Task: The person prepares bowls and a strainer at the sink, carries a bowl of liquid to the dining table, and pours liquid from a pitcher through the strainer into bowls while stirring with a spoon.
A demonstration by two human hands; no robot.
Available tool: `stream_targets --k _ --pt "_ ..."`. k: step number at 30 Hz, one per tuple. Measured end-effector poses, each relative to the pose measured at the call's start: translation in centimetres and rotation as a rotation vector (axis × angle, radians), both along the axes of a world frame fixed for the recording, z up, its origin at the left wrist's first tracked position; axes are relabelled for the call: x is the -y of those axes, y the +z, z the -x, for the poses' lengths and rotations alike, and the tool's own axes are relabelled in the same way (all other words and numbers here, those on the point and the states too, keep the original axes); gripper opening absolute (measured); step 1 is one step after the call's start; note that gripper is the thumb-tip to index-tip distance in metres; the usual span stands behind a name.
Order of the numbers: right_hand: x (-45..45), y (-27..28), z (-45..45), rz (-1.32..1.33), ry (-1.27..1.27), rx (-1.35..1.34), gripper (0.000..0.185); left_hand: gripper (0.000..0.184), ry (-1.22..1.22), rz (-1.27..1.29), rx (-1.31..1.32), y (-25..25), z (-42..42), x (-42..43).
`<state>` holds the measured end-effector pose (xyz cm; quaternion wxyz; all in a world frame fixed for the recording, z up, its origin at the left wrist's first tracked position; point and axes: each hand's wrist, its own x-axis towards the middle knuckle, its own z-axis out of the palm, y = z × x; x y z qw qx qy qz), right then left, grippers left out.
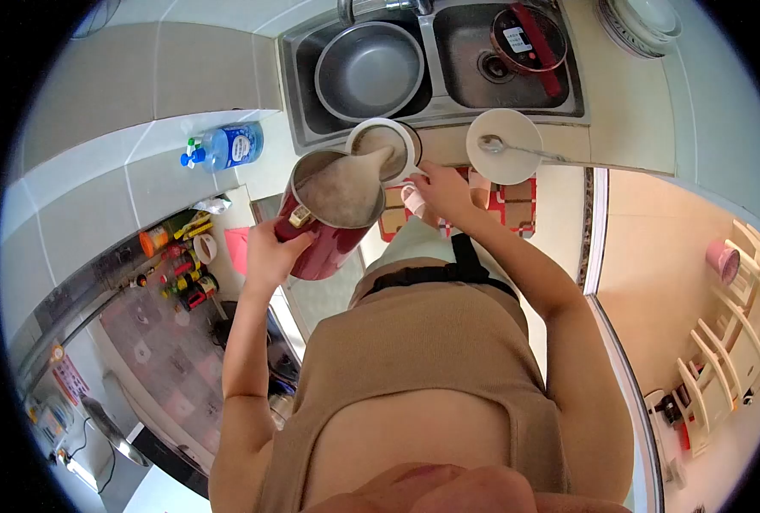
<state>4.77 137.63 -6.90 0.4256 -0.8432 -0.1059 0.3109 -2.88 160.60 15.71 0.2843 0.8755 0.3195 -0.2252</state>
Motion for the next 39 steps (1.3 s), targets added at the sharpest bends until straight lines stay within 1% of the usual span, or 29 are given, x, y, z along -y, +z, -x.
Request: stream_targets --k 3,6,9,15,18,21,24,27,30,33,36,39 --pt "0.2 -0.1 0.2 0.009 -0.002 0.017 0.039 0.031 -0.024 -0.009 0.030 0.2 0.1 0.0" --pt "0.2 -0.3 0.2 0.009 -0.006 0.010 0.040 0.032 0.003 0.008 0.030 0.0 0.5 -0.4" --pt "0.3 0.2 0.3 0.018 -0.004 -0.015 0.039 0.014 0.026 0.041 0.131 -0.3 1.0 -0.3" --pt "0.1 0.9 0.5 -0.022 -0.037 0.051 0.036 0.016 0.033 0.047 0.132 -0.2 1.1 -0.1" --pt "0.2 1.3 0.4 -0.045 -0.015 0.027 0.032 0.016 0.000 0.022 0.126 -0.5 1.2 -0.3" --pt "0.1 1.4 0.4 -0.031 -0.032 0.066 0.030 0.016 0.012 0.018 0.108 -0.3 1.0 -0.1" --pt "0.1 1.5 0.4 -0.035 -0.032 0.070 0.030 0.028 0.059 -0.006 0.014 0.2 0.7 0.0" --pt "0.0 1.2 0.5 -0.037 -0.033 0.107 0.030 0.028 0.061 -0.005 0.023 0.3 0.7 0.2" --pt "0.4 2.0 0.1 -0.029 -0.009 0.025 0.031 0.028 0.039 -0.016 0.023 0.6 0.6 0.3" --pt "0.3 0.5 0.6 0.006 -0.024 0.093 0.032 0.028 0.034 -0.012 0.043 0.7 0.7 0.3" --pt "0.3 0.0 0.6 0.001 -0.011 0.070 0.032 0.017 0.006 0.009 0.105 0.5 0.9 0.2" --pt "0.3 0.3 0.7 -0.020 -0.042 0.095 0.033 0.017 -0.020 -0.009 0.112 0.7 0.7 0.5"
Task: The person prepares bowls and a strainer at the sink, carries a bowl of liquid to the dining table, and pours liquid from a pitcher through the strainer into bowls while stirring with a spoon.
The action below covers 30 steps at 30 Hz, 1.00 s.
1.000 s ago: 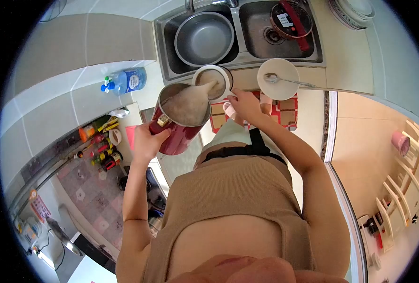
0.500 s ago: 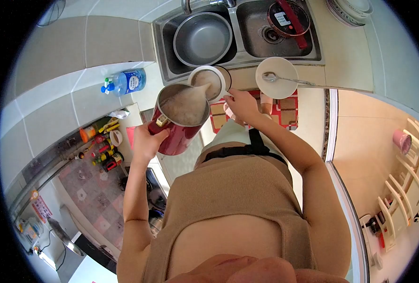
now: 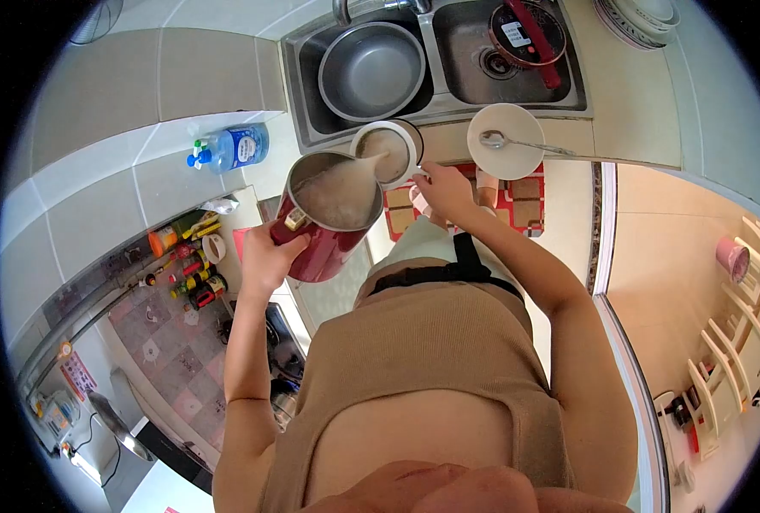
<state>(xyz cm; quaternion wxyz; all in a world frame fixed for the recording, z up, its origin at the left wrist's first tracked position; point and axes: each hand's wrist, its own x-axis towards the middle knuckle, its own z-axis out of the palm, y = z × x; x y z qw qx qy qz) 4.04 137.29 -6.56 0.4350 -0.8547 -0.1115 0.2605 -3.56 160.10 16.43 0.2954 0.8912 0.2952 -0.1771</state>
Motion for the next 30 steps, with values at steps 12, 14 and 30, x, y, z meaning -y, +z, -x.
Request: stream_targets --k 12,14,30 --pt "-0.6 -0.3 0.1 0.011 -0.023 -0.069 0.033 0.031 -0.008 -0.029 -0.084 -1.0 -0.3 -0.6" --pt "-0.6 -0.5 0.2 0.028 -0.018 -0.033 0.034 0.030 -0.004 -0.010 -0.071 -1.3 0.1 -1.1" --pt "-0.8 -0.7 0.5 0.124 -0.009 0.226 0.035 0.036 0.312 0.477 0.302 -3.6 6.5 -9.8"
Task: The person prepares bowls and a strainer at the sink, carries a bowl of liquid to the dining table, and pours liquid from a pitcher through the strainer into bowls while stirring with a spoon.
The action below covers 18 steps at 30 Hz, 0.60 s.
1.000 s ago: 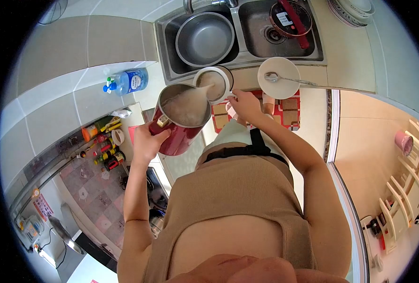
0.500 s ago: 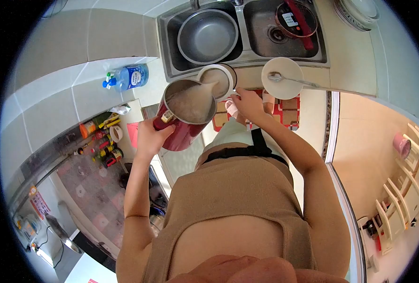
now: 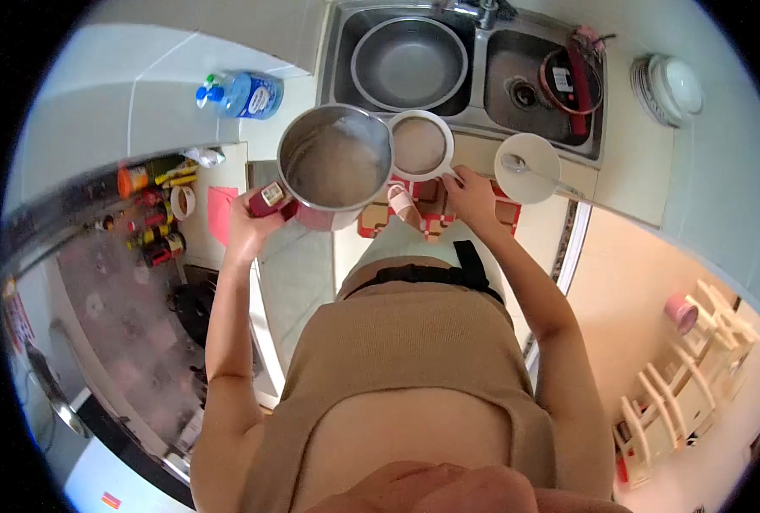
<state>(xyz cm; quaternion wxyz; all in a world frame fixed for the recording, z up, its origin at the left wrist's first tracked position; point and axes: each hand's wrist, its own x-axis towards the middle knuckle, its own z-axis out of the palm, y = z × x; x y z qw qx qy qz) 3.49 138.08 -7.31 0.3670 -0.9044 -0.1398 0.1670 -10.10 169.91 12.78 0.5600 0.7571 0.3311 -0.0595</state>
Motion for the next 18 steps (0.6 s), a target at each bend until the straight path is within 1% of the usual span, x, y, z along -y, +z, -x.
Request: stream_targets --k 2,3,4,6,7,10,11,14,15,16,18 --pt "-0.3 1.6 -0.2 -0.038 -0.027 -0.094 0.032 0.036 0.087 -0.015 -0.014 -0.9 1.0 -1.4" --pt "-0.5 2.2 -0.2 -0.054 -0.035 -0.130 0.032 0.027 0.202 0.043 0.105 -0.8 0.7 -0.8" --pt "-0.7 2.8 -0.2 -0.070 -0.043 -0.166 0.033 0.023 0.218 0.043 0.102 -1.7 1.4 -1.9" --pt "-1.1 3.8 -0.1 -0.063 -0.059 -0.141 0.033 0.016 0.247 0.044 0.095 -4.1 3.0 -4.5" --pt "-1.2 4.2 -0.1 -0.062 -0.067 -0.128 0.033 0.012 0.295 0.044 0.143 -4.3 3.0 -4.5" --pt "-1.6 4.8 -0.1 -0.062 -0.063 -0.146 0.032 0.013 0.428 0.156 0.194 -6.2 3.8 -6.2" --pt "-1.9 5.4 0.2 -0.121 -0.107 -0.119 0.030 0.014 0.425 0.117 0.214 -7.4 4.3 -7.2" --pt "-1.5 4.5 -0.1 -0.150 -0.123 -0.201 0.028 0.016 0.469 0.105 0.291 -9.3 4.6 -9.4" --pt "-2.0 5.9 0.0 -0.162 -0.140 -0.184 0.028 0.019 0.504 0.136 0.321 -9.2 4.5 -9.6" --pt "-2.1 6.2 0.1 -0.162 -0.147 -0.188 0.027 0.021 0.549 0.177 0.370 -10.6 4.5 -10.2" --pt "-2.0 6.9 -0.3 -0.166 -0.163 -0.196 0.026 0.020 0.525 0.145 0.360 -11.8 4.8 -11.6"
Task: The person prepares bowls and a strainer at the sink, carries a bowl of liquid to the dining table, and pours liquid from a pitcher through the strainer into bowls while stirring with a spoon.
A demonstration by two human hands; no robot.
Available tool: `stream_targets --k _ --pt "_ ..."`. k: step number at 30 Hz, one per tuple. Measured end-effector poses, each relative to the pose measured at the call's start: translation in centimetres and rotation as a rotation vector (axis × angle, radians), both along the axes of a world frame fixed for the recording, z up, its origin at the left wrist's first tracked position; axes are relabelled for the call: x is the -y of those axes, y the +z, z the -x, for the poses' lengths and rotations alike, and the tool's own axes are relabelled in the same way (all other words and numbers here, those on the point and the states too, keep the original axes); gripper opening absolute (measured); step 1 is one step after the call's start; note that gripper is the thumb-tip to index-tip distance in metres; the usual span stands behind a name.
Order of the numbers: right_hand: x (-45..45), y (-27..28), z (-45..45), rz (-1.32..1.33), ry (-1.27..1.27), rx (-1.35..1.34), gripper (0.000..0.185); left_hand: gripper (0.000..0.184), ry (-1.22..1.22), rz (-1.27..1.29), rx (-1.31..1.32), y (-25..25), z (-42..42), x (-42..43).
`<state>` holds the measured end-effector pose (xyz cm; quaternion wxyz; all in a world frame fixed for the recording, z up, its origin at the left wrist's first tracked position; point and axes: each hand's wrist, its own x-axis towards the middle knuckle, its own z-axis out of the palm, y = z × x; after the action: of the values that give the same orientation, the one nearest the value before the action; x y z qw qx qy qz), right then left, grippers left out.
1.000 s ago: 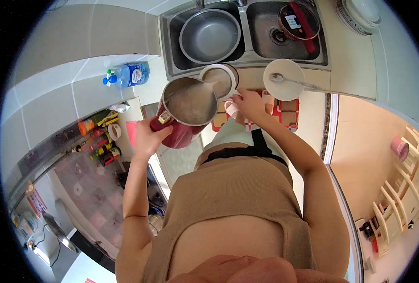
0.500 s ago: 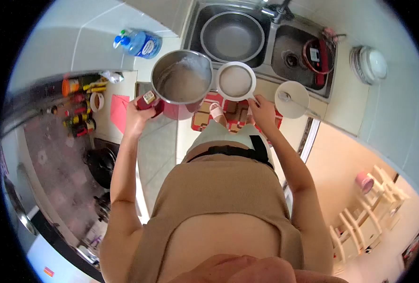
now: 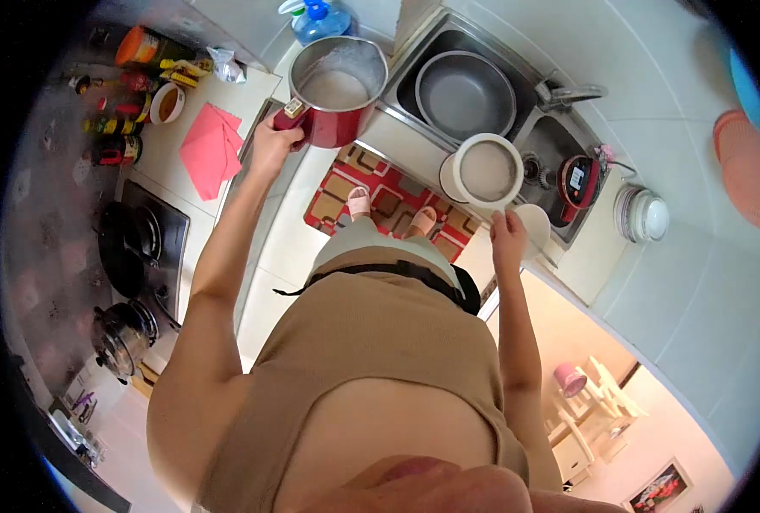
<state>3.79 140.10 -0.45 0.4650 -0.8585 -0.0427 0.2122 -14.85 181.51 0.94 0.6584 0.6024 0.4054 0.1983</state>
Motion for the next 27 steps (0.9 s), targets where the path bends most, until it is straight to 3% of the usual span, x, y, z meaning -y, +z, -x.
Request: stream_targets --k 5,13,23,26,27 --pt "-0.8 3.4 0.4 -0.130 -0.092 -0.126 0.013 0.022 0.042 0.002 0.100 -3.0 0.3 -2.1" --pt "-1.8 4.9 1.2 -0.146 -0.146 -0.148 0.018 0.034 -0.016 -0.046 0.127 -6.3 0.6 -5.0" --pt "-1.9 0.5 1.9 -0.212 -0.163 -0.174 0.021 0.038 -0.140 0.020 0.210 -7.4 1.6 -6.3" --pt "-1.7 -1.3 2.3 -0.208 -0.195 -0.216 0.021 0.049 -0.116 -0.076 0.143 -8.9 2.0 -6.4" --pt "-1.4 -2.0 2.2 -0.192 -0.201 -0.224 0.021 0.053 -0.001 -0.262 0.079 -8.5 1.6 -5.2"
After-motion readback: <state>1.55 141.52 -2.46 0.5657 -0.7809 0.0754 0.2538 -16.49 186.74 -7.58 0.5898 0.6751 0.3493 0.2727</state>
